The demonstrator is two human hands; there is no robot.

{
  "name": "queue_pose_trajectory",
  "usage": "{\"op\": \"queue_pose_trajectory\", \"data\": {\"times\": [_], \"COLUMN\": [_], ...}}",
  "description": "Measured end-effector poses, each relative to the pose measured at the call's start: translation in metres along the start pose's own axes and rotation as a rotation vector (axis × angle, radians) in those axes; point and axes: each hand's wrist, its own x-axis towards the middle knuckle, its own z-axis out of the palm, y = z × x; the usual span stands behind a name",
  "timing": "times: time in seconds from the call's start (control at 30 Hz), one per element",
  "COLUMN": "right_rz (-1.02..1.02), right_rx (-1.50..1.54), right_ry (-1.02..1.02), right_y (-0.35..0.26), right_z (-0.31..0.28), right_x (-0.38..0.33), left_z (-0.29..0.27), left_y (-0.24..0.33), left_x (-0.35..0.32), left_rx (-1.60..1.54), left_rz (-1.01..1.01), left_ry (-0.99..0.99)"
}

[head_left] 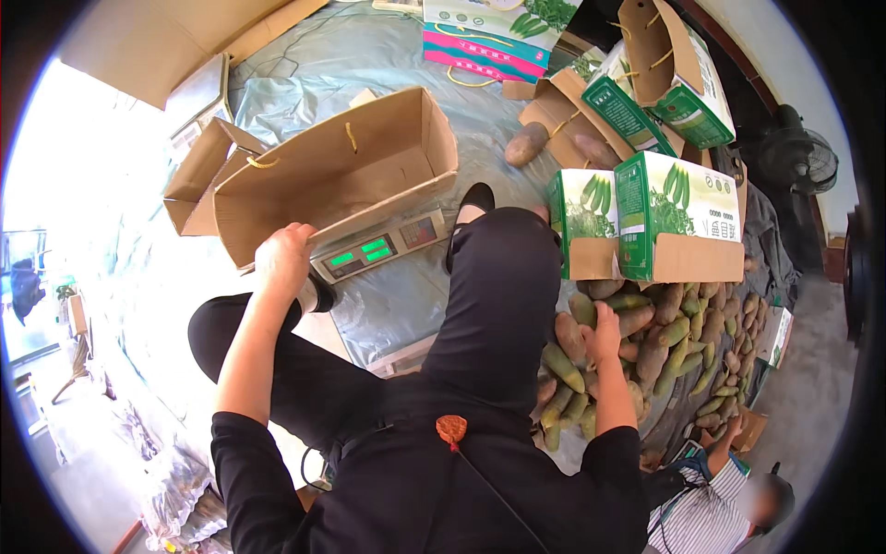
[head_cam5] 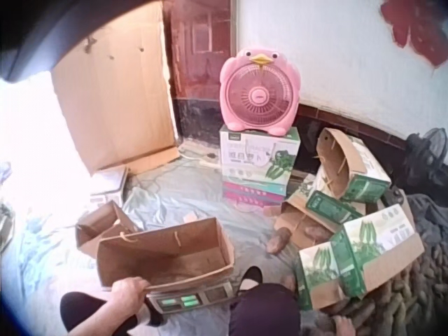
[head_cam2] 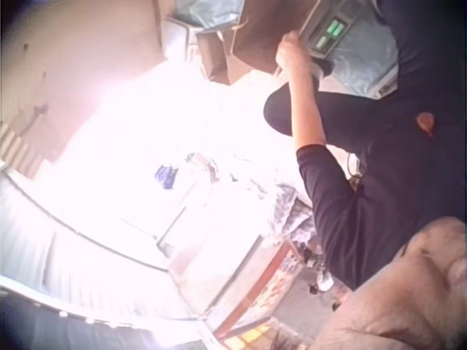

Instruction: Weighing produce on an electronic scale and placing it into paper bags and cardboard boxes for shipping.

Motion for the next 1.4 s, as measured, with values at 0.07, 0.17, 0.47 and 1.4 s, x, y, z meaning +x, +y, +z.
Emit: {"op": "queue_pose_trajectory", "data": {"times": [0.07, 0.17, 0.47, 1.4], "right_rz": [-0.216, -0.424, -1.018, -0.96], "right_rx": [0.12, 0.226, 0.589, 0.488], "right_ry": [0.205, 0.409, 0.503, 0.055], "right_y": [-0.033, -0.096, -0.311, -0.311], "right_z": [-0.04, -0.117, -0.285, -0.231], "right_x": [0.019, 0.039, 0.04, 0.063], "left_z": [0.002, 0.003, 0.002, 0.008], "left_y": [-0.001, -0.005, -0.003, -0.016], "left_x": [-0.001, -0.004, -0.004, 0.002], "left_rx": [-0.028, -0.04, -0.012, -0.001], "left_rz": [0.022, 0.026, 0.082, 0.036], "left_ry": [0.023, 0.019, 0.092, 0.05]}}
